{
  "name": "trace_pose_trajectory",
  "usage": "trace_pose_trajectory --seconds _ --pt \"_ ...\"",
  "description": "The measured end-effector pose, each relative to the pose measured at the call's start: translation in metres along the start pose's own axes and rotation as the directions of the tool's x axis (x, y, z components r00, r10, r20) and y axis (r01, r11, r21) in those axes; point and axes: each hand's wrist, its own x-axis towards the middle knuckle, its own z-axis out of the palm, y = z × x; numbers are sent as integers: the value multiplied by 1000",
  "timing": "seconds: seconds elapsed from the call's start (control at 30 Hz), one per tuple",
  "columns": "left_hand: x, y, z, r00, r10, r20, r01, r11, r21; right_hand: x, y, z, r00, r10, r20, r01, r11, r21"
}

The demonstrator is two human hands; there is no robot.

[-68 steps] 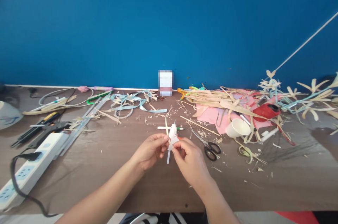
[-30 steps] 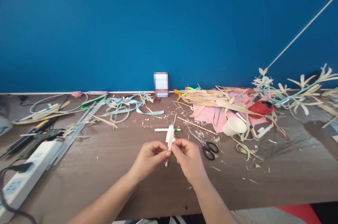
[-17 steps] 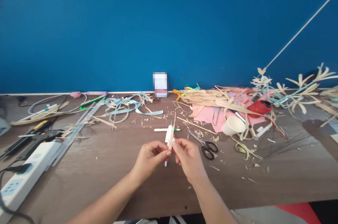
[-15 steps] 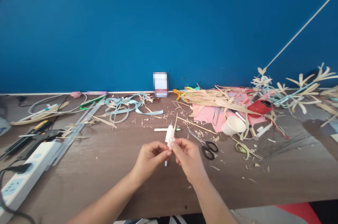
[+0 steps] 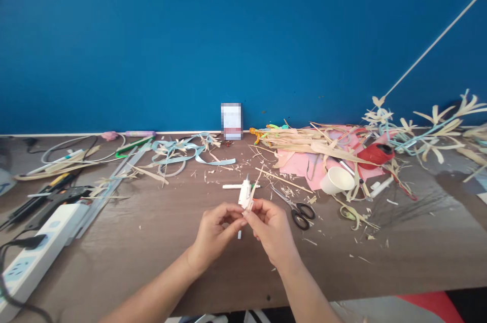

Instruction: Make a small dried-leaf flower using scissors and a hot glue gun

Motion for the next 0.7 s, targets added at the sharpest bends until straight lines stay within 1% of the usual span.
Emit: trace_pose_trajectory --seconds 0.07,0.13,0.27,0.33,0.43,0.53,0.7 --pt "1 0 0 1000 -18 0 18 1000 -22 0 0 1 1000 -9 -9 9 1000 -5" --pt "2 0 1 998 -62 13 63 994 -87 0 -1 1 1000 -19 -15 18 1000 -11" --pt "4 0 1 975 -192 117 217 934 -282 1 -1 0 999 -26 -21 26 999 -27" --pt "4 -1 2 958 -241 156 280 902 -329 2 -1 -1 999 -32 -32 31 999 -28" --pt "5 -2 2 939 -303 159 341 878 -338 3 0 -1 998 -36 -44 34 999 -34" --pt "5 -1 3 930 -336 150 367 869 -331 3 1 -1 998 -33 -46 31 998 -46" --pt "4 0 5 938 -316 143 345 887 -306 1 1 -1 997 -64 -38 62 996 -60"
